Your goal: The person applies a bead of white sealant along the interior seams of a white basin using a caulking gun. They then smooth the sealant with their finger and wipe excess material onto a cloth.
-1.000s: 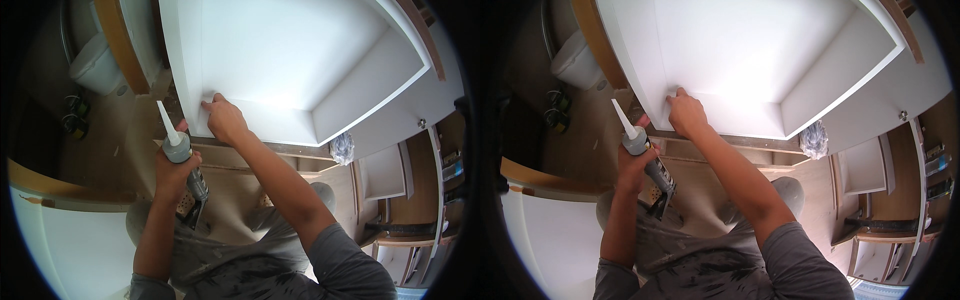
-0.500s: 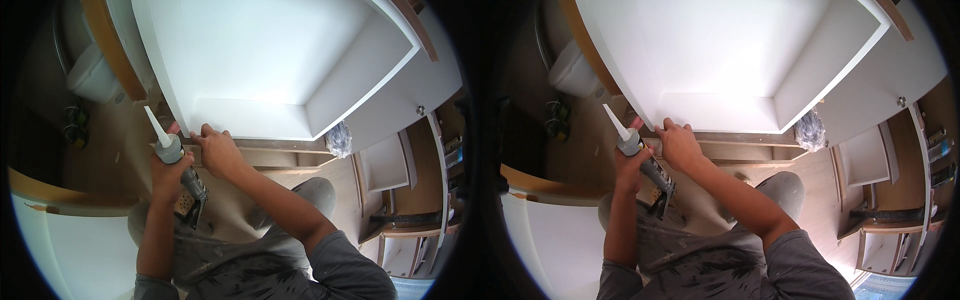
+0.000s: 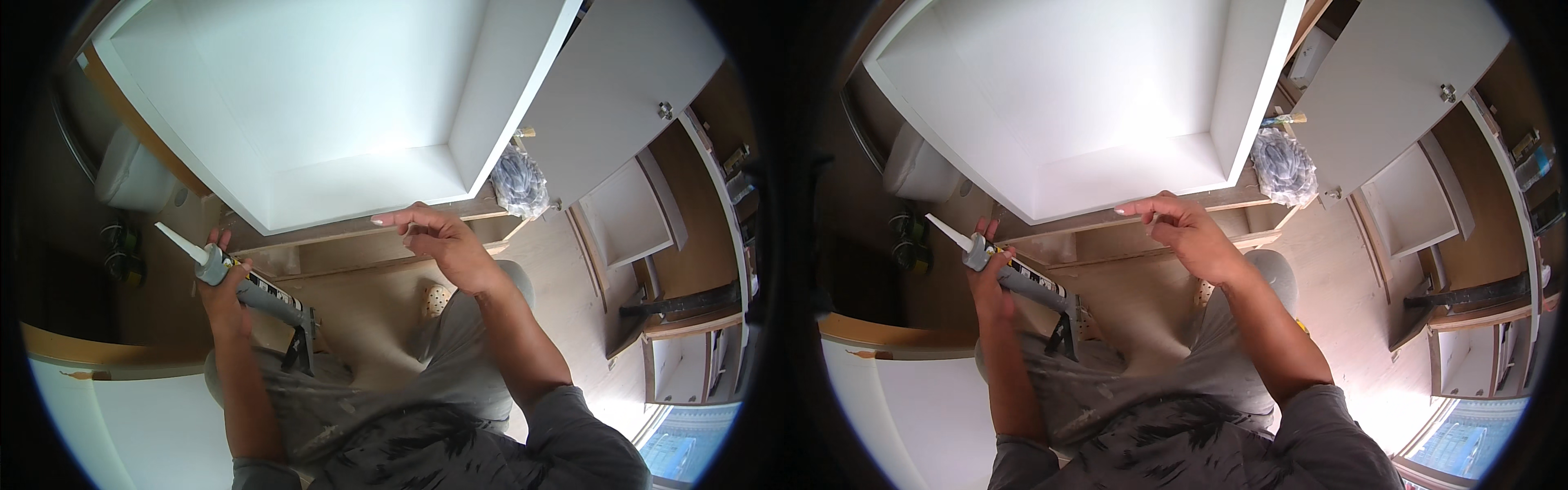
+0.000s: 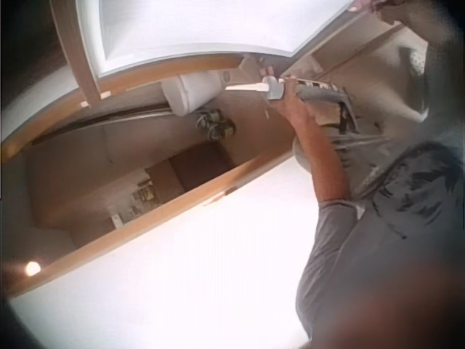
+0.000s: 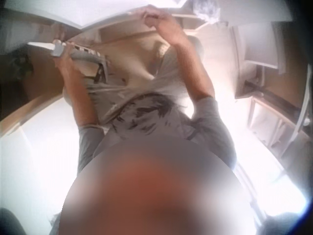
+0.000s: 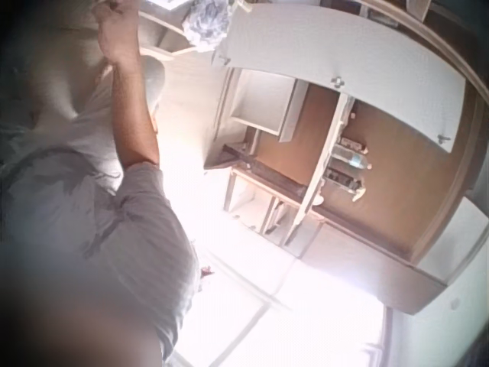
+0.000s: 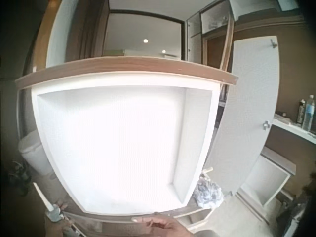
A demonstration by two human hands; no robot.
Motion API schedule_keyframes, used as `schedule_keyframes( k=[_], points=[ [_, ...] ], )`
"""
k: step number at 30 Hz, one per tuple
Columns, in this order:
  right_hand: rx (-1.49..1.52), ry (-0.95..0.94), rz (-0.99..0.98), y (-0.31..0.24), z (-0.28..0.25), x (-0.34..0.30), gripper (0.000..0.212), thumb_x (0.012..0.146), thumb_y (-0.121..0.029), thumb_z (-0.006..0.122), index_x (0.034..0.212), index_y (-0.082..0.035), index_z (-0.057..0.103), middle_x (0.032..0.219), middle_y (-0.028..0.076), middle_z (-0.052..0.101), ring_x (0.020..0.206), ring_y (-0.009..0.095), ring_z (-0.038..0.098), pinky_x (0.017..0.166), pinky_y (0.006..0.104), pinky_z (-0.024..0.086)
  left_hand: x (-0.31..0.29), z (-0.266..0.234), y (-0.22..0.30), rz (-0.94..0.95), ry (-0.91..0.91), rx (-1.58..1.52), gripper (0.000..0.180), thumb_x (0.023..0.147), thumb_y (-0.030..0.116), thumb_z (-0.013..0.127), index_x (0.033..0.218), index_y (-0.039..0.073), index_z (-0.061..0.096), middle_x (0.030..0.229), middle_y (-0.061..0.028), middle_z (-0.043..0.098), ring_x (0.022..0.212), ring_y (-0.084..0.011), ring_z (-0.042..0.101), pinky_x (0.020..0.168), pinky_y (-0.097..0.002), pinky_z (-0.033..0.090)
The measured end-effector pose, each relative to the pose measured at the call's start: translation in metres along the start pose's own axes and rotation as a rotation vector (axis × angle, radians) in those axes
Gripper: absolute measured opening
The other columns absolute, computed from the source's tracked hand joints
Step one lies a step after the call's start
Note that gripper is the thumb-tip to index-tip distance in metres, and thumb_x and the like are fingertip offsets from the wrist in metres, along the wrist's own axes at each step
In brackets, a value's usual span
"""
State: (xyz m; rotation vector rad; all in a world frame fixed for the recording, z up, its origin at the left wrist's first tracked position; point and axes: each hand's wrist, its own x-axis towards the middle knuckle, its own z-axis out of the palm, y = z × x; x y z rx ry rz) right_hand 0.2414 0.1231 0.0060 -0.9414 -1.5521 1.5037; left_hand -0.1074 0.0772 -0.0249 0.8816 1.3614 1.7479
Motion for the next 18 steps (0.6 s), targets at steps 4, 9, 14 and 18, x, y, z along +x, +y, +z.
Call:
schedule_keyframes(
  k=[4, 9, 14, 18],
  points=[
    [0.116, 0.263, 0.052, -0.01, -0.064, -0.04, 0.045, 0.088, 0.003, 0.057, 0.13, -0.005, 0.074, 0.098, -0.003, 0.053, 0.078, 0.008, 0.045, 0.074, 0.0242, 0.041, 0.003, -0.024, 0.001, 0.026, 0.092, -0.002, 0.08, 0.079, -0.004, 0.07, 0.154, 0.002, 0.042, 0.148, -0.0168, 0.055, 0.132, -0.0244, 0.053, 0.107, -0.0364, 0.047],
    [0.112, 0.41, 0.101, -0.002, -0.111, -0.073, 0.044, 0.089, 0.002, 0.058, 0.13, -0.003, 0.073, 0.096, -0.003, 0.054, 0.078, 0.007, 0.046, 0.073, 0.0241, 0.042, 0.001, -0.041, 0.006, 0.109, 0.209, 0.058, 0.071, 0.084, 0.0, 0.068, 0.152, 0.006, 0.049, 0.135, -0.0114, 0.062, 0.116, -0.0223, 0.058, 0.105, -0.0373, 0.046],
    [0.128, 0.453, 0.054, 0.021, -0.137, -0.088, 0.04, 0.095, 0.0, 0.057, 0.13, -0.007, 0.075, 0.097, -0.003, 0.055, 0.08, 0.008, 0.047, 0.075, 0.0245, 0.042, -0.015, -0.045, 0.002, 0.141, 0.247, 0.033, 0.065, 0.086, -0.001, 0.063, 0.15, 0.006, 0.051, 0.123, -0.0102, 0.06, 0.11, -0.0224, 0.057, 0.105, -0.04, 0.045],
    [0.179, 0.487, 0.038, 0.03, -0.147, -0.087, 0.036, 0.097, -0.001, 0.059, 0.129, -0.008, 0.075, 0.094, -0.005, 0.056, 0.078, 0.007, 0.046, 0.075, 0.0246, 0.041, -0.023, -0.051, 0.005, 0.129, 0.269, 0.024, 0.066, 0.087, 0.0, 0.064, 0.151, 0.007, 0.05, 0.118, -0.009, 0.059, 0.109, -0.0218, 0.056, 0.105, -0.0394, 0.044]
  ],
)
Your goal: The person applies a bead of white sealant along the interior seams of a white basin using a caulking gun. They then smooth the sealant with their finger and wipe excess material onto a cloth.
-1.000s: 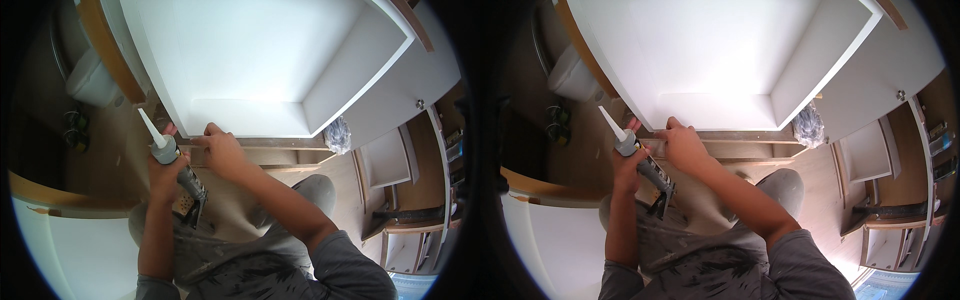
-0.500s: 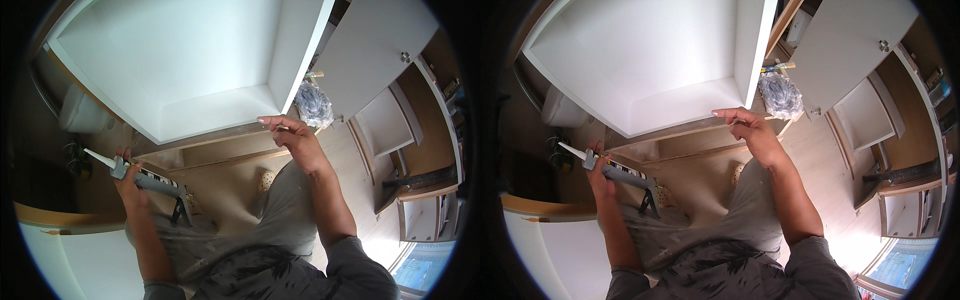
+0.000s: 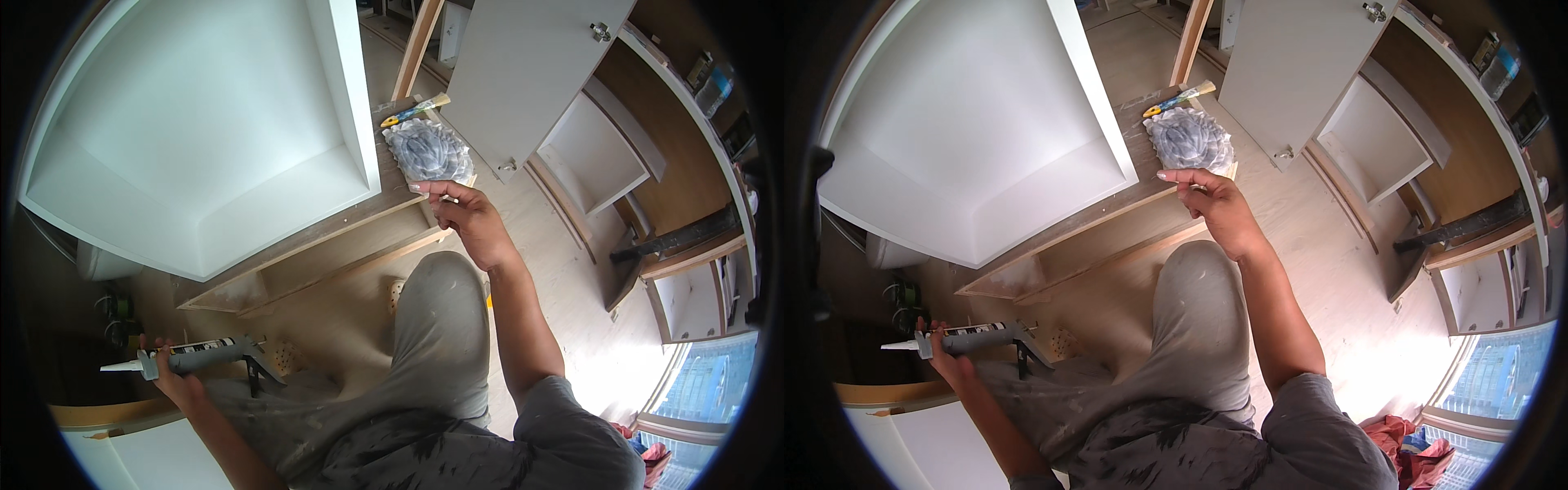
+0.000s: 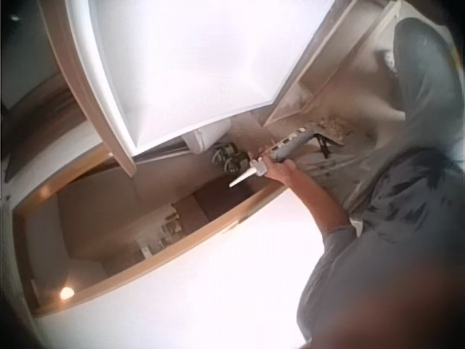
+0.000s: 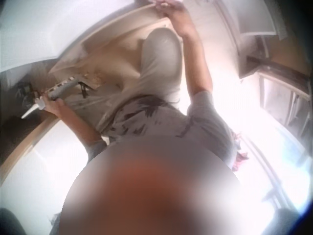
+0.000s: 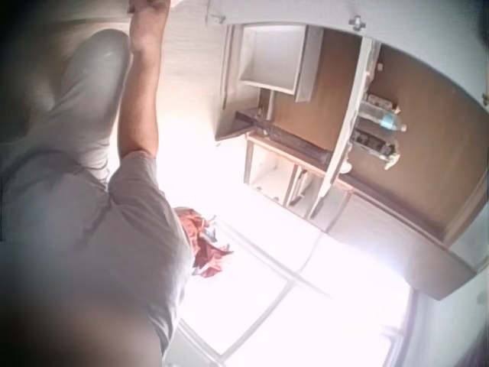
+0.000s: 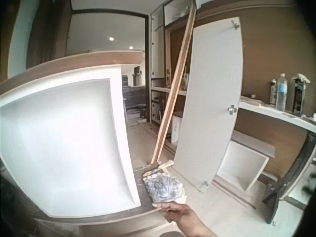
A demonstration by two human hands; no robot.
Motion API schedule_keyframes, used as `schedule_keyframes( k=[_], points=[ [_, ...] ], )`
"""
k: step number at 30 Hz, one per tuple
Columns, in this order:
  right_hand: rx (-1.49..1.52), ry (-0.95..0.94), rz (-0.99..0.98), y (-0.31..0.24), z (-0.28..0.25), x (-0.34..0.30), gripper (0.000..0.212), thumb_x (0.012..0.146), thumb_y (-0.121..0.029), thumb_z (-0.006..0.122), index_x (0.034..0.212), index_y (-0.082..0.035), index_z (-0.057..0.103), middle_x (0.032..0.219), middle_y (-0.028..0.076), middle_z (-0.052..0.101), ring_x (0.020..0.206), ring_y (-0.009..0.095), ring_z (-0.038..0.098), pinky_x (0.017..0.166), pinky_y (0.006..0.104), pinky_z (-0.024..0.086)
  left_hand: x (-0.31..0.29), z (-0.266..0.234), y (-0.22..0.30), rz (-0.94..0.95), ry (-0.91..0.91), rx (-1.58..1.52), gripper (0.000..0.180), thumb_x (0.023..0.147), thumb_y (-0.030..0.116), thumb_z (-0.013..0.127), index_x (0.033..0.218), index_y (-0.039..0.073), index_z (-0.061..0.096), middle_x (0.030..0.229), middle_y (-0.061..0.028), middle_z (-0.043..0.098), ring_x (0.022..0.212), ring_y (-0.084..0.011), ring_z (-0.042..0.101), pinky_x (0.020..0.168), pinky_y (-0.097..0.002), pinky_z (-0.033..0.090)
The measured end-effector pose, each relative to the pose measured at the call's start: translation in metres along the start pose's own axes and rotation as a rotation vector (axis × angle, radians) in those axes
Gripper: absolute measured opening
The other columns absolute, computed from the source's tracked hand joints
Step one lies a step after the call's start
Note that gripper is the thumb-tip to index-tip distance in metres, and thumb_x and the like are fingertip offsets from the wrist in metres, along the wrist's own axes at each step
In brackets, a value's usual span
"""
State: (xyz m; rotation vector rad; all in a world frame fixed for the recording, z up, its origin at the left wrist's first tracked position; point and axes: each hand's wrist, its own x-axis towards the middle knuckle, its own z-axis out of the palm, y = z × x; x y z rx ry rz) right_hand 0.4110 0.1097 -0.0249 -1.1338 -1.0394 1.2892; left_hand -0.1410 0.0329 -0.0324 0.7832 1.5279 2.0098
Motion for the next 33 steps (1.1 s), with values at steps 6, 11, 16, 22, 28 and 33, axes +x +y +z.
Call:
schedule_keyframes(
  k=[6, 11, 16, 22, 28, 33],
  points=[
    [-0.103, 0.05, -0.002, -0.019, -0.007, 0.004, 0.038, 0.096, 0.0, 0.058, 0.13, -0.007, 0.074, 0.094, -0.004, 0.056, 0.08, 0.008, 0.048, 0.076, 0.025, 0.042, -0.005, 0.009, -0.002, -0.078, -0.071, -0.009, 0.065, 0.087, 0.0, 0.064, 0.15, 0.006, 0.052, 0.117, -0.0097, 0.059, 0.109, -0.022, 0.059, 0.102, -0.038, 0.048],
    [-0.28, -0.4, -0.082, -0.025, 0.093, -0.008, 0.046, 0.099, 0.0, 0.061, 0.145, -0.01, 0.066, 0.101, -0.001, 0.056, 0.086, 0.009, 0.049, 0.081, 0.027, 0.045, -0.019, 0.029, -0.001, -0.039, -0.146, 0.039, 0.073, 0.079, -0.004, 0.07, 0.149, 0.001, 0.051, 0.126, -0.0122, 0.059, 0.11, -0.0194, 0.061, 0.097, -0.0355, 0.052],
    [-0.661, -0.595, -0.352, -0.001, 0.242, 0.005, 0.055, 0.098, 0.0, 0.058, 0.152, -0.008, 0.055, 0.112, 0.011, 0.059, 0.1, 0.025, 0.058, 0.092, 0.0366, 0.049, -0.023, 0.048, 0.008, -0.099, -0.248, -0.032, 0.087, 0.075, -0.006, 0.072, 0.158, 0.0, 0.043, 0.154, -0.0183, 0.05, 0.104, -0.0179, 0.066, 0.095, -0.0335, 0.054],
    [-0.969, -0.516, -0.589, 0.034, 0.341, 0.064, 0.045, 0.102, -0.008, 0.053, 0.147, -0.005, 0.059, 0.12, 0.018, 0.061, 0.112, 0.037, 0.061, 0.098, 0.0451, 0.051, -0.021, 0.047, 0.012, -0.245, -0.34, -0.01, 0.095, 0.075, -0.006, 0.072, 0.162, 0.002, 0.038, 0.158, -0.0149, 0.05, 0.098, -0.0132, 0.067, 0.088, -0.031, 0.055],
    [-1.047, -0.456, -0.489, 0.058, 0.379, 0.112, 0.036, 0.104, -0.014, 0.053, 0.137, -0.004, 0.066, 0.117, 0.017, 0.064, 0.108, 0.036, 0.065, 0.095, 0.0481, 0.052, -0.011, 0.036, 0.006, -0.298, -0.368, -0.017, 0.096, 0.071, -0.006, 0.072, 0.161, 0.004, 0.04, 0.157, -0.0138, 0.047, 0.101, -0.0147, 0.067, 0.092, -0.0319, 0.056],
    [-1.083, -0.444, -0.486, 0.062, 0.381, 0.133, 0.035, 0.105, -0.016, 0.051, 0.132, -0.004, 0.07, 0.112, 0.018, 0.065, 0.099, 0.038, 0.067, 0.09, 0.0471, 0.054, -0.013, 0.03, 0.003, -0.313, -0.342, -0.017, 0.092, 0.072, -0.006, 0.074, 0.158, 0.0, 0.043, 0.156, -0.0132, 0.053, 0.097, -0.0116, 0.068, 0.084, -0.0292, 0.057]
  ],
)
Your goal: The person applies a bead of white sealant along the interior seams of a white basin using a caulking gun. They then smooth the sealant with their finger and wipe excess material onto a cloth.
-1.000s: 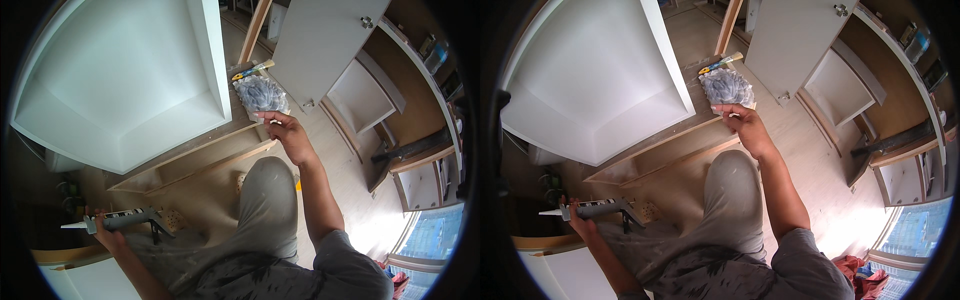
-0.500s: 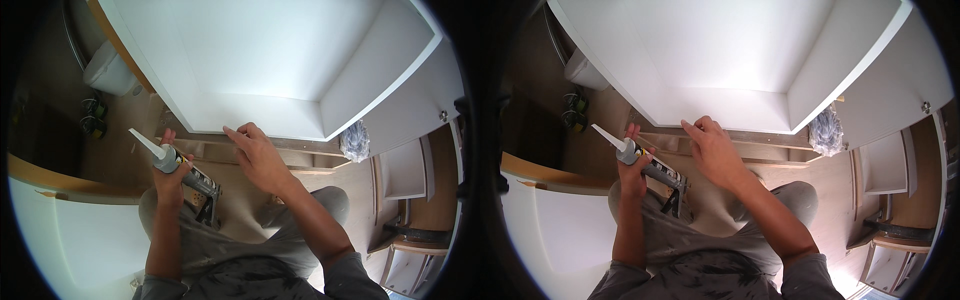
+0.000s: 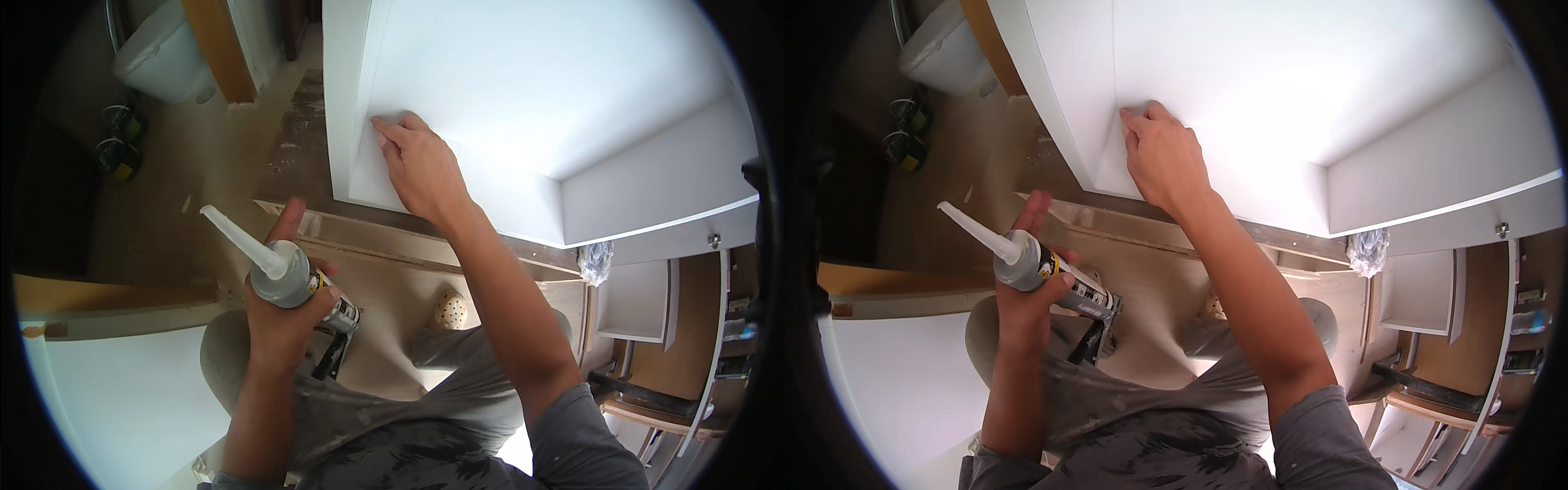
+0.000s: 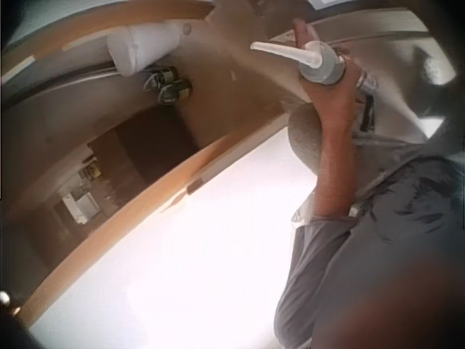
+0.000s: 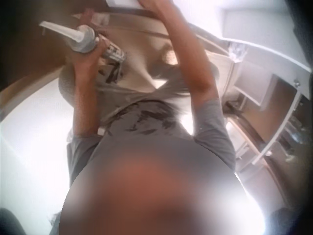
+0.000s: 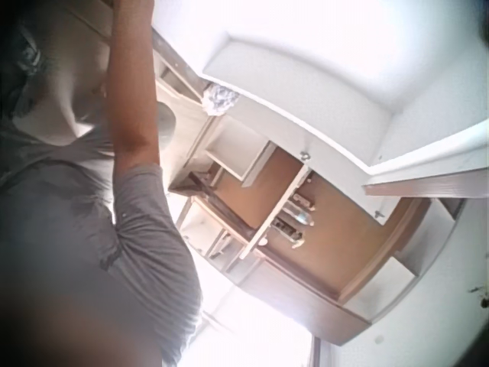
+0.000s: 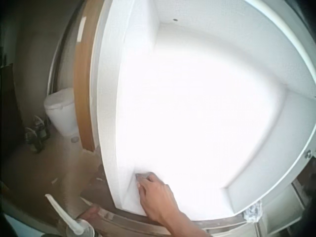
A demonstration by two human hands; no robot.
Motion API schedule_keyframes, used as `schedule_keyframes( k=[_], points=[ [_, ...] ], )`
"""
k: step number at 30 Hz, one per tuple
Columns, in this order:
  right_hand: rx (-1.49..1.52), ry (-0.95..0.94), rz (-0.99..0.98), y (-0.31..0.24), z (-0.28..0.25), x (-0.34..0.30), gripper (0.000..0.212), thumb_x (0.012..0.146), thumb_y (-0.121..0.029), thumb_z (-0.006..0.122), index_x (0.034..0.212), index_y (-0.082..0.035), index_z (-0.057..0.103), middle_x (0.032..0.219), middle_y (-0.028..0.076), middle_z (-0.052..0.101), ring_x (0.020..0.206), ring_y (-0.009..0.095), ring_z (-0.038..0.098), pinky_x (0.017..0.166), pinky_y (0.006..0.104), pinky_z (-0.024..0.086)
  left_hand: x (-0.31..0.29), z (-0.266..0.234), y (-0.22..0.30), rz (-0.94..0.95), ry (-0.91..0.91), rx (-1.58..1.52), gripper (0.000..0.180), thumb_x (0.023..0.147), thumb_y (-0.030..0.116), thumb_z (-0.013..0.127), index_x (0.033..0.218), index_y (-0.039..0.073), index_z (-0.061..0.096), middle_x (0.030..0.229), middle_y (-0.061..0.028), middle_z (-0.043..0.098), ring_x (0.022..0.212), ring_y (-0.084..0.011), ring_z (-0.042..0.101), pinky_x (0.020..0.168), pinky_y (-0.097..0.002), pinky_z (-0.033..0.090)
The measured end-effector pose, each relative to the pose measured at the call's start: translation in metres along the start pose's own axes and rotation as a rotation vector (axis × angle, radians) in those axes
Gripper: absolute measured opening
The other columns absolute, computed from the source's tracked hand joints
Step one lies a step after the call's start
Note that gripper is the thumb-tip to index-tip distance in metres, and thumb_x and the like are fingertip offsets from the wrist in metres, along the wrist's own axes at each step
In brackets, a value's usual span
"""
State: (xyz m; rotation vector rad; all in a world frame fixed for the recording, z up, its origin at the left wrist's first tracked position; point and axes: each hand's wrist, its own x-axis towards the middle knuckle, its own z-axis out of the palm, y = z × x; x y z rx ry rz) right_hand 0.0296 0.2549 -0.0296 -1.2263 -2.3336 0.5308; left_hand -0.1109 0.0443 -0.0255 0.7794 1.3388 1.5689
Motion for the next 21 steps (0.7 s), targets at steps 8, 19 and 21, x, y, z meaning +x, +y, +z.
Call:
schedule_keyframes(
  k=[8, 19, 21],
  points=[
    [-0.065, -0.043, -0.006, -0.002, 0.001, 0.006, 0.034, 0.102, -0.015, 0.052, 0.127, -0.005, 0.073, 0.115, 0.017, 0.067, 0.097, 0.038, 0.069, 0.088, 0.0474, 0.056, 0.0, -0.005, -0.009, 0.022, -0.025, -0.036, 0.093, 0.073, -0.003, 0.076, 0.159, -0.002, 0.04, 0.165, -0.0206, 0.04, 0.099, -0.0121, 0.067, 0.085, -0.0287, 0.058],
    [-0.217, -0.075, -0.06, -0.024, 0.016, -0.012, 0.045, 0.095, -0.009, 0.055, 0.138, -0.001, 0.065, 0.12, 0.016, 0.062, 0.113, 0.031, 0.063, 0.097, 0.0469, 0.05, 0.008, 0.0, -0.008, 0.0, -0.075, -0.012, 0.074, 0.073, -0.001, 0.077, 0.143, -0.006, 0.054, 0.165, -0.0232, 0.04, 0.104, -0.013, 0.068, 0.087, -0.0295, 0.059],
    [-0.226, -0.06, -0.075, -0.028, 0.016, -0.02, 0.047, 0.094, -0.008, 0.055, 0.14, 0.0, 0.064, 0.118, 0.016, 0.062, 0.111, 0.031, 0.062, 0.096, 0.0464, 0.049, 0.007, 0.001, -0.007, -0.014, -0.079, -0.013, 0.072, 0.073, -0.002, 0.077, 0.141, -0.006, 0.055, 0.165, -0.0234, 0.04, 0.105, -0.0129, 0.068, 0.087, -0.0297, 0.059]
  ],
)
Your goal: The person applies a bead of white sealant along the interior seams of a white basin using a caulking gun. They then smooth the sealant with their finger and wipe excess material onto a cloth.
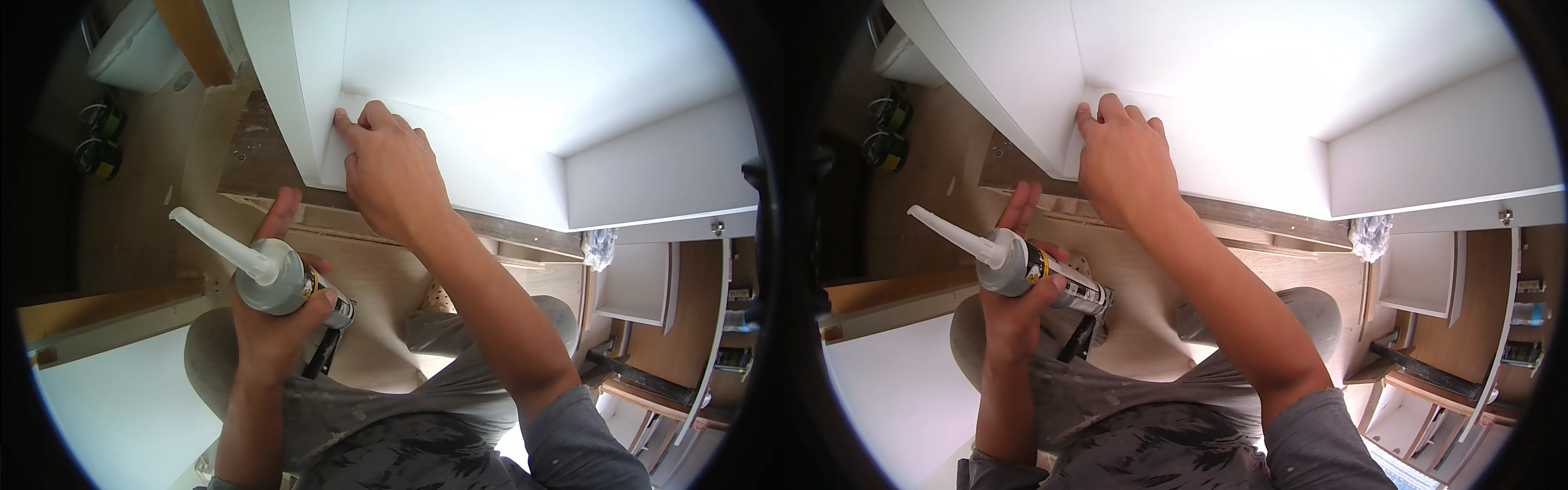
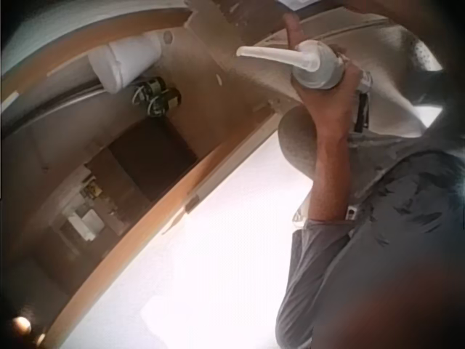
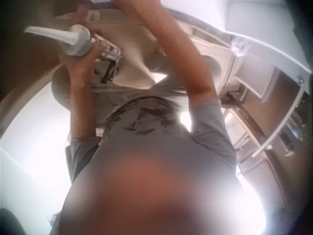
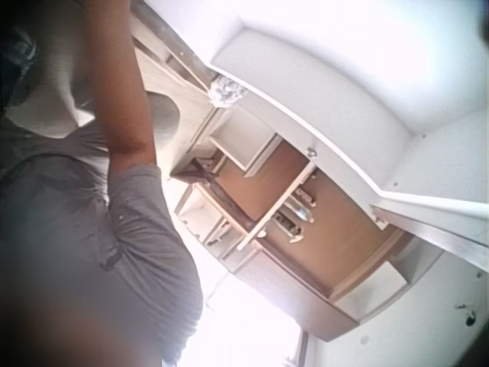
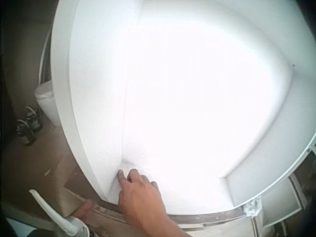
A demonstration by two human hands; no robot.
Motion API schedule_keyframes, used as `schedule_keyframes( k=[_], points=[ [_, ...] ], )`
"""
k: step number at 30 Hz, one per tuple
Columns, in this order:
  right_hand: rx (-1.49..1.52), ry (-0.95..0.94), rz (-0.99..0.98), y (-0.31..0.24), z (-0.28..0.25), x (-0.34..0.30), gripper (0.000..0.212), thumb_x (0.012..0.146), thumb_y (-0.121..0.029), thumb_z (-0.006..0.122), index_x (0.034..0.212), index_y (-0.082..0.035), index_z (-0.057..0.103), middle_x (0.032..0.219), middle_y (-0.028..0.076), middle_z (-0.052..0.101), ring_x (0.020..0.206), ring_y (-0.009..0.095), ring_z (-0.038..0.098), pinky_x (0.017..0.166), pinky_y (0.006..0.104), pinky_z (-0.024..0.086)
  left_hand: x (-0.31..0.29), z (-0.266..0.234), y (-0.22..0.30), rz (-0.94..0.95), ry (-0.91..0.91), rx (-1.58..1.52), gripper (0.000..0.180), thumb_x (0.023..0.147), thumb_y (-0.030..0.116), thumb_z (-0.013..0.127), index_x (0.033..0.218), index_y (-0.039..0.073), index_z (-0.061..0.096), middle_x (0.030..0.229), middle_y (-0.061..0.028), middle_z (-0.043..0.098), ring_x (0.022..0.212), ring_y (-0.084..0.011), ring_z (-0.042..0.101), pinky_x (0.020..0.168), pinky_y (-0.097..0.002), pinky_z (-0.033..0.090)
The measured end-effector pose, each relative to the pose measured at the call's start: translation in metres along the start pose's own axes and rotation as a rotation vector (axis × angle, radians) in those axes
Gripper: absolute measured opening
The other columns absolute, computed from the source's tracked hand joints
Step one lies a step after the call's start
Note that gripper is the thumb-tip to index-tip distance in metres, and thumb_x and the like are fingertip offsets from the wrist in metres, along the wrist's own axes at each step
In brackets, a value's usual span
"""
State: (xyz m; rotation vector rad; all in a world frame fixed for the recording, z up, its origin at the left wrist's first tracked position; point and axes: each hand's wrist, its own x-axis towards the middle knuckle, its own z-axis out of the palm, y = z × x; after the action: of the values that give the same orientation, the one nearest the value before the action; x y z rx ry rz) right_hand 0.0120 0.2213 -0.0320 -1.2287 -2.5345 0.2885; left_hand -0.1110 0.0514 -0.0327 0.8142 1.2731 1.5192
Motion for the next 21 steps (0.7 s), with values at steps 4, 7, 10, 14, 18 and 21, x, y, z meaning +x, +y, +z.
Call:
schedule_keyframes(
  k=[4, 7, 10, 14, 18, 21],
  points=[
    [0.021, 0.0, 0.003, -0.009, -0.003, -0.013, 0.047, 0.096, -0.008, 0.053, 0.142, 0.0, 0.062, 0.114, 0.016, 0.06, 0.11, 0.032, 0.061, 0.096, 0.0459, 0.047, 0.001, 0.003, 0.001, 0.006, 0.003, -0.002, 0.073, 0.073, -0.003, 0.075, 0.143, -0.007, 0.054, 0.165, -0.0233, 0.039, 0.103, -0.0128, 0.068, 0.086, -0.0298, 0.06],
    [0.043, -0.018, 0.001, -0.014, -0.005, -0.022, 0.048, 0.095, -0.006, 0.054, 0.142, 0.001, 0.062, 0.113, 0.015, 0.059, 0.11, 0.031, 0.06, 0.094, 0.0452, 0.046, 0.002, 0.004, 0.001, 0.015, 0.011, -0.005, 0.076, 0.073, -0.003, 0.075, 0.145, -0.006, 0.052, 0.165, -0.0231, 0.04, 0.102, -0.0128, 0.068, 0.085, -0.0294, 0.059],
    [0.063, -0.028, -0.005, -0.019, -0.005, -0.03, 0.05, 0.094, -0.006, 0.056, 0.143, 0.0, 0.061, 0.114, 0.015, 0.058, 0.109, 0.031, 0.06, 0.093, 0.0453, 0.046, 0.002, 0.004, 0.002, 0.018, 0.009, -0.004, 0.079, 0.073, -0.003, 0.074, 0.148, -0.006, 0.051, 0.165, -0.0224, 0.04, 0.101, -0.0128, 0.068, 0.085, -0.0291, 0.059],
    [0.076, -0.05, -0.012, -0.024, -0.006, -0.041, 0.053, 0.093, -0.006, 0.059, 0.146, 0.0, 0.058, 0.115, 0.014, 0.057, 0.109, 0.031, 0.059, 0.092, 0.0455, 0.046, 0.001, 0.006, 0.002, 0.027, 0.006, 0.008, 0.083, 0.073, -0.002, 0.074, 0.151, -0.005, 0.048, 0.165, -0.0212, 0.041, 0.1, -0.0127, 0.068, 0.084, -0.0289, 0.059],
    [0.08, -0.04, -0.03, -0.028, -0.005, -0.052, 0.056, 0.091, -0.006, 0.06, 0.146, 0.0, 0.057, 0.114, 0.013, 0.056, 0.109, 0.03, 0.058, 0.091, 0.0448, 0.045, 0.0, 0.004, 0.003, -0.01, 0.008, 0.065, 0.094, 0.07, -0.001, 0.073, 0.158, -0.001, 0.042, 0.165, -0.0214, 0.041, 0.111, -0.0128, 0.063, 0.094, -0.0304, 0.055],
    [0.083, -0.031, -0.037, -0.031, -0.004, -0.059, 0.057, 0.09, -0.006, 0.06, 0.146, 0.001, 0.057, 0.112, 0.013, 0.056, 0.108, 0.029, 0.057, 0.09, 0.0439, 0.045, 0.0, 0.005, 0.002, 0.005, 0.046, 0.069, 0.09, 0.07, -0.002, 0.072, 0.156, -0.002, 0.045, 0.163, -0.0197, 0.044, 0.103, -0.0127, 0.065, 0.091, -0.03, 0.056]
  ],
)
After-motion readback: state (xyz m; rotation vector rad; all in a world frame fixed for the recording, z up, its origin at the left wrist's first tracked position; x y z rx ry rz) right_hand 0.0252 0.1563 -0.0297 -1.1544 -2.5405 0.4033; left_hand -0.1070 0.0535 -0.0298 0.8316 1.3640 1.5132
